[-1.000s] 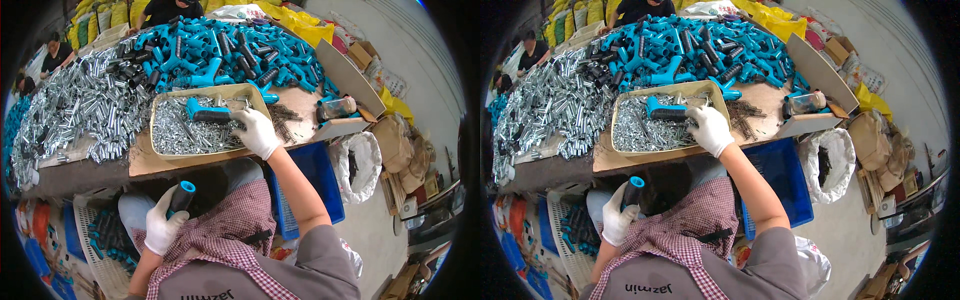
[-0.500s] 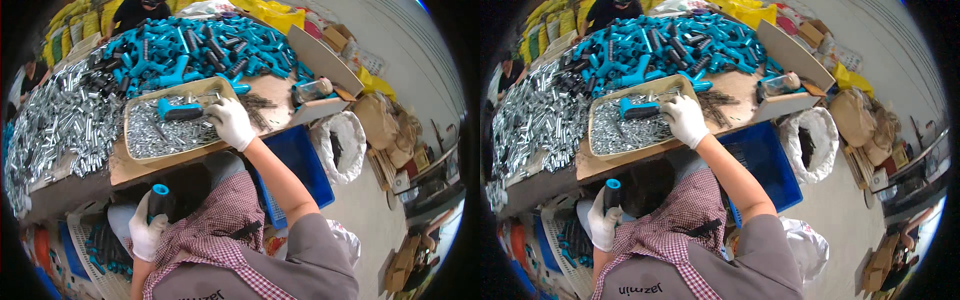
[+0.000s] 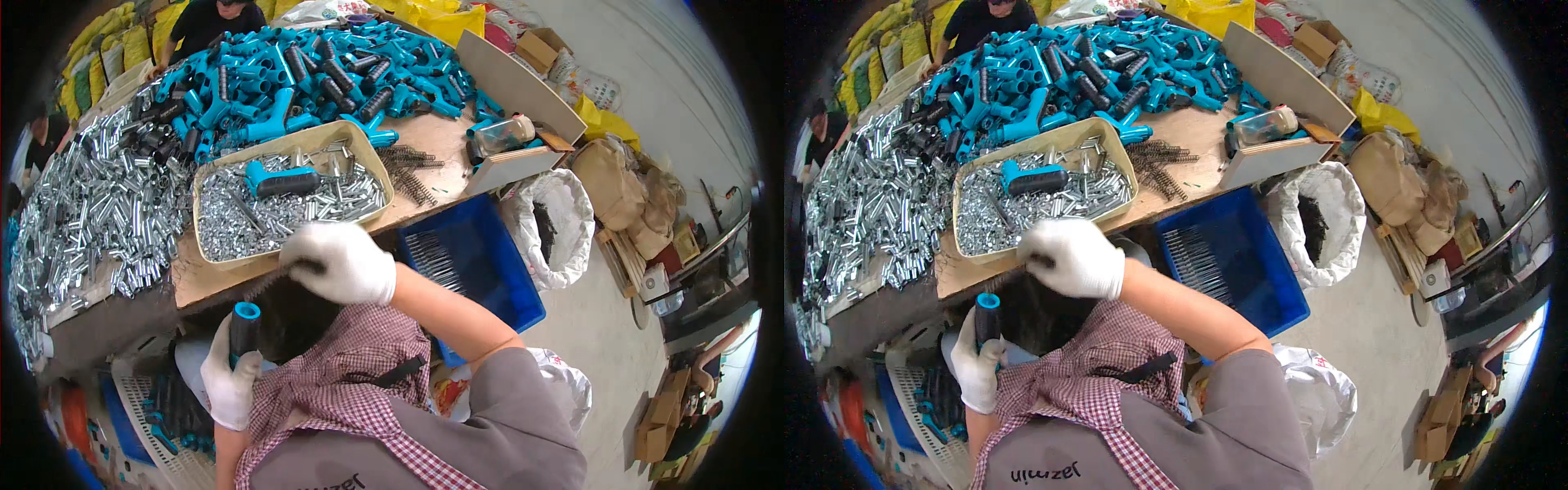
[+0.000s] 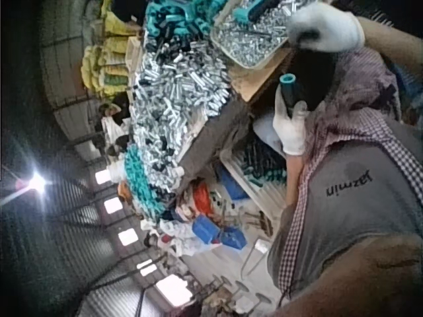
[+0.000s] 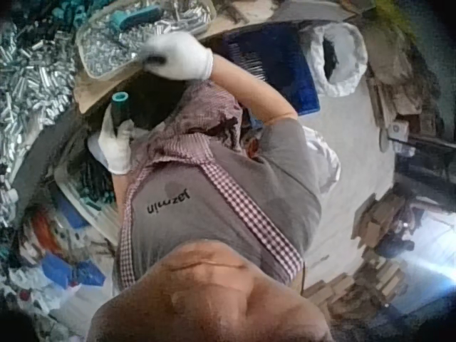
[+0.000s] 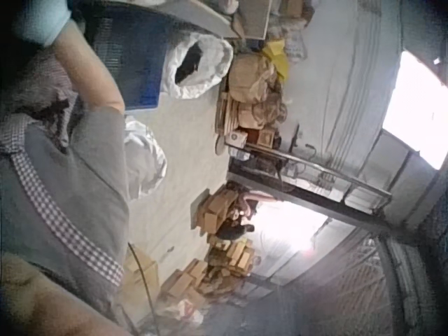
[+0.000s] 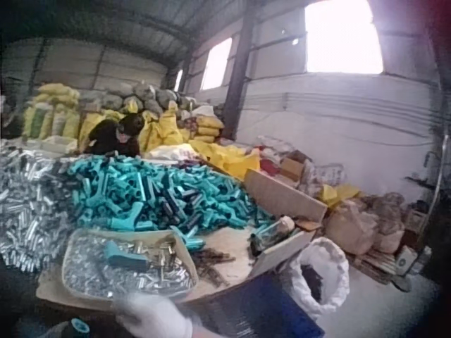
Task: Assembling the internal rod and external plastic housing of handheld tools.
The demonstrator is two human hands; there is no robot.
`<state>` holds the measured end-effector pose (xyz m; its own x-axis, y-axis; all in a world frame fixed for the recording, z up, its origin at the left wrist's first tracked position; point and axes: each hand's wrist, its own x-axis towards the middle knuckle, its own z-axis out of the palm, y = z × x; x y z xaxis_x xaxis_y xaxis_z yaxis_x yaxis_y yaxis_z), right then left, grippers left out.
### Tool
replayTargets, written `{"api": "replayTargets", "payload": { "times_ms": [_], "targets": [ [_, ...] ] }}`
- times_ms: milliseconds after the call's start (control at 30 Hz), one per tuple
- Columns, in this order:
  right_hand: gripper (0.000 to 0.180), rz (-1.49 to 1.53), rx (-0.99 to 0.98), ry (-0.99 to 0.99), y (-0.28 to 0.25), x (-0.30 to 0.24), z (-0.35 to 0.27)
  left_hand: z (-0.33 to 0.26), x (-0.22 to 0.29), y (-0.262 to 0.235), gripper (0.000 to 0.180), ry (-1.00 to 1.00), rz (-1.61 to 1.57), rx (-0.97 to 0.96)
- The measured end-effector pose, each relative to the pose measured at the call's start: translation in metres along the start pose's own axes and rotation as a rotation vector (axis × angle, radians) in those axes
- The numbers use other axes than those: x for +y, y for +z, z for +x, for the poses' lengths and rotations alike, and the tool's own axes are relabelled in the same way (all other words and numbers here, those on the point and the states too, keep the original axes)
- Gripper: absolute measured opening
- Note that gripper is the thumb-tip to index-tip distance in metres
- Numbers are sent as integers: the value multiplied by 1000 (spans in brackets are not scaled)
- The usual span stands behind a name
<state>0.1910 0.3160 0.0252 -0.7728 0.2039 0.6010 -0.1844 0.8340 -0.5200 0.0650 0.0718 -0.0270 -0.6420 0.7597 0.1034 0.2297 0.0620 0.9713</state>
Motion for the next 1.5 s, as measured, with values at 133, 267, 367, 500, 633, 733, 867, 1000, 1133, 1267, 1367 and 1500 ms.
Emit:
{"api": "replayTargets", "payload": {
  "times_ms": [133,267,367,500,633,733,867,1000,1133,1267,1367,1500],
  "targets": [
    [16,46,-109,-29,2,-19,-2,1,-2,-15,85,64,90,38],
    [17,96,-195,-50,-3,-30,4,-3,34,-19,71,48,356,-32],
    [17,317,-297,10,9,-32,3,0,37,-28,67,121,597,-241],
    [14,423,-257,134,30,-39,-6,-6,32,-27,67,51,436,-142],
    [22,545,-639,151,9,-24,30,-10,26,-24,68,47,349,-175],
    [30,6,-204,129,-1,9,69,-8,31,-19,68,78,343,-150],
    [52,-586,-363,283,-1,81,99,-7,34,-16,68,97,284,-141],
    [56,-453,-326,212,5,78,93,-16,38,-24,67,12,298,-114],
    [68,372,67,387,-4,32,48,-23,30,-36,68,-73,237,-66],
    [68,969,-79,692,-1,-20,4,-21,23,-44,68,-32,241,-88],
    [64,1047,-191,812,6,-29,-16,-22,26,-48,66,27,379,-62],
    [64,1075,-300,835,5,-29,-14,-27,21,-55,65,154,502,-44]
  ]
}}
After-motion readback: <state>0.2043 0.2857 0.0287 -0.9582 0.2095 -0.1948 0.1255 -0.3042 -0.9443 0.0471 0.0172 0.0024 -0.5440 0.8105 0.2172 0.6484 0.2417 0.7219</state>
